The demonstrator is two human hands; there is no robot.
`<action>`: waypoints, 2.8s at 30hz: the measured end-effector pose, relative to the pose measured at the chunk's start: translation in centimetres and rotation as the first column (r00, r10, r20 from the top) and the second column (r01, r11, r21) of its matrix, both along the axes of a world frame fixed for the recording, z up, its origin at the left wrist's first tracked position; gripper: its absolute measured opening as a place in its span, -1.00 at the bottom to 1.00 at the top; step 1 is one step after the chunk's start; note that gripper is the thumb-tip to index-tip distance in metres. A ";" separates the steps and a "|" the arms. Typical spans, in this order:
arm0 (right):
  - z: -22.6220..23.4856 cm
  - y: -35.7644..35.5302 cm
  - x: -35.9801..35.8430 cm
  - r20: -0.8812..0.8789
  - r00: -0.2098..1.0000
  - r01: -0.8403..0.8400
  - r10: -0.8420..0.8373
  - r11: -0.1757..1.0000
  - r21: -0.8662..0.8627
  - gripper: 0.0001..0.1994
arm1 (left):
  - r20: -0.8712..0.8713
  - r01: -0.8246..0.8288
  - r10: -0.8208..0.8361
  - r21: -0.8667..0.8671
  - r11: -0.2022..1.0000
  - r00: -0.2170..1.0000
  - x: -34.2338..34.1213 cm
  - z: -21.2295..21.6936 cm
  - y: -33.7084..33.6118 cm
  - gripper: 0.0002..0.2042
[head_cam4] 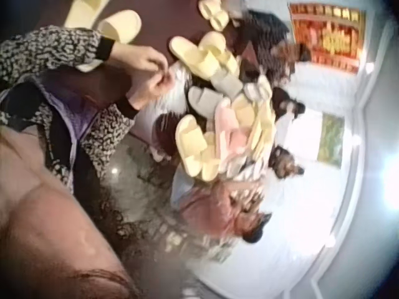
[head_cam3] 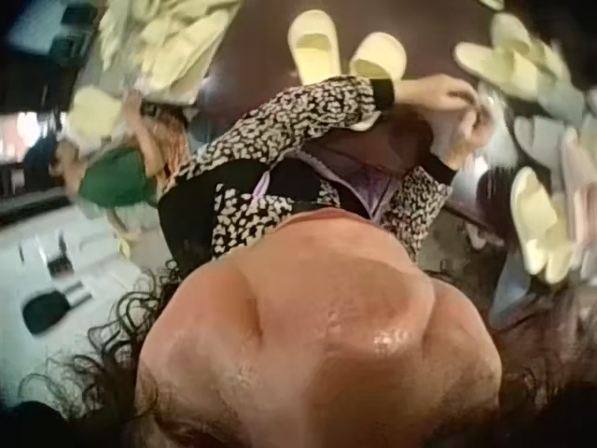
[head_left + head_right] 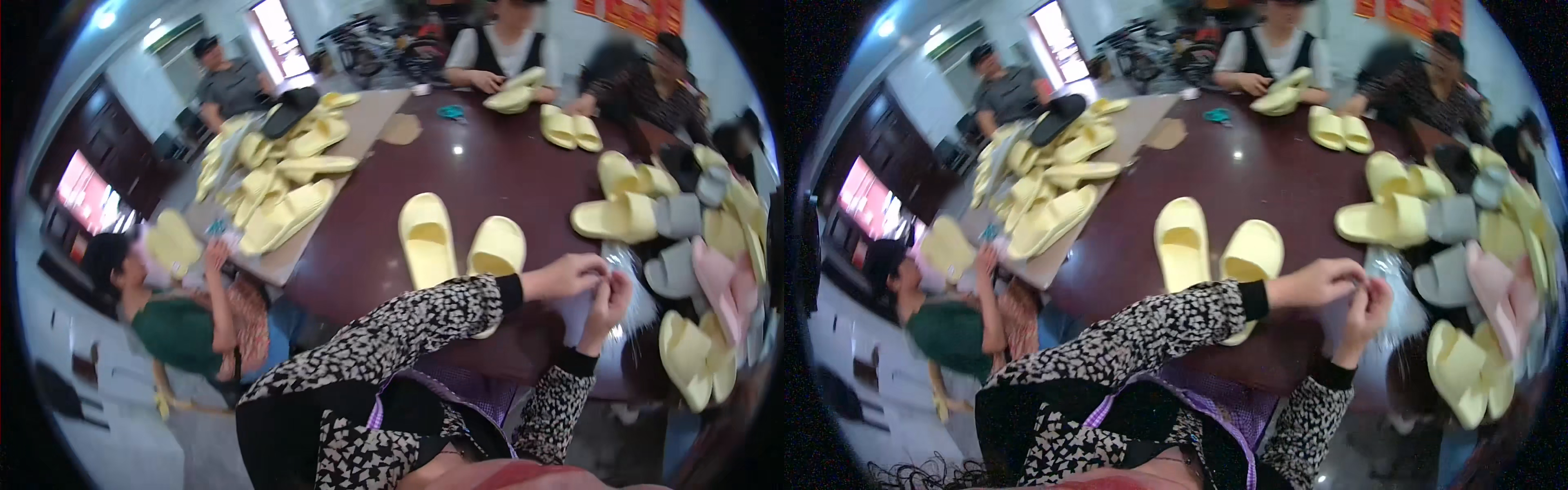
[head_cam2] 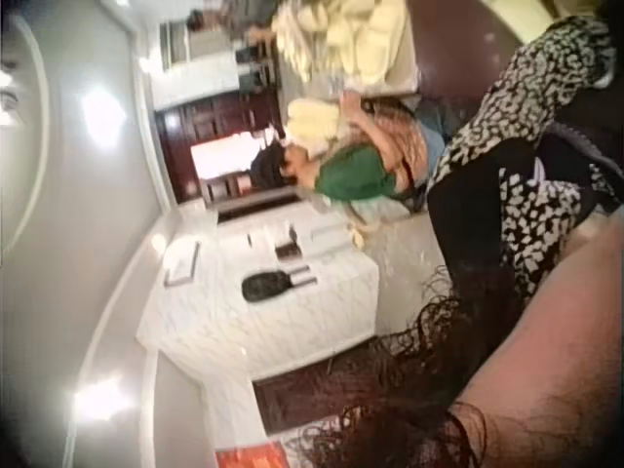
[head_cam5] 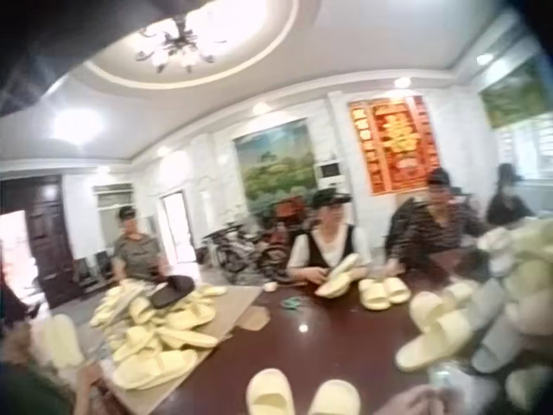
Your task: The person pairs slippers together by threading and fastening plastic tag fasteners through each pair by hand, then stacks the connected slippers onto the table.
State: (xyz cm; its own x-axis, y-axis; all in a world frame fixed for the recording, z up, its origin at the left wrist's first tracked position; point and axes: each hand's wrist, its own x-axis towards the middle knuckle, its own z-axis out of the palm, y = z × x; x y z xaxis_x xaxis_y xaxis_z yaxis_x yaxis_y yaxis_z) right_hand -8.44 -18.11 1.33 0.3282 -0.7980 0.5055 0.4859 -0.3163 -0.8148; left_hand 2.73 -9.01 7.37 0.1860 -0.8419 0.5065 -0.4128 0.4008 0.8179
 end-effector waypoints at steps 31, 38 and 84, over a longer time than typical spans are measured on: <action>-3.0 -5.4 0.4 0.025 0.996 -0.081 0.084 0.772 0.631 -0.65 | -0.591 -0.408 0.397 0.124 0.905 0.702 4.5 -0.5 8.1 -0.95; -1.9 -4.7 0.4 -0.129 0.989 0.004 0.072 0.859 0.512 -0.70 | -0.376 -0.539 0.542 0.123 0.834 0.752 2.3 -0.5 12.2 -0.93; 21.4 15.6 -8.5 0.541 0.515 -0.013 0.665 0.637 -0.770 -0.88 | 0.719 -0.815 0.625 -0.145 0.561 0.303 1.5 -0.3 24.9 -0.95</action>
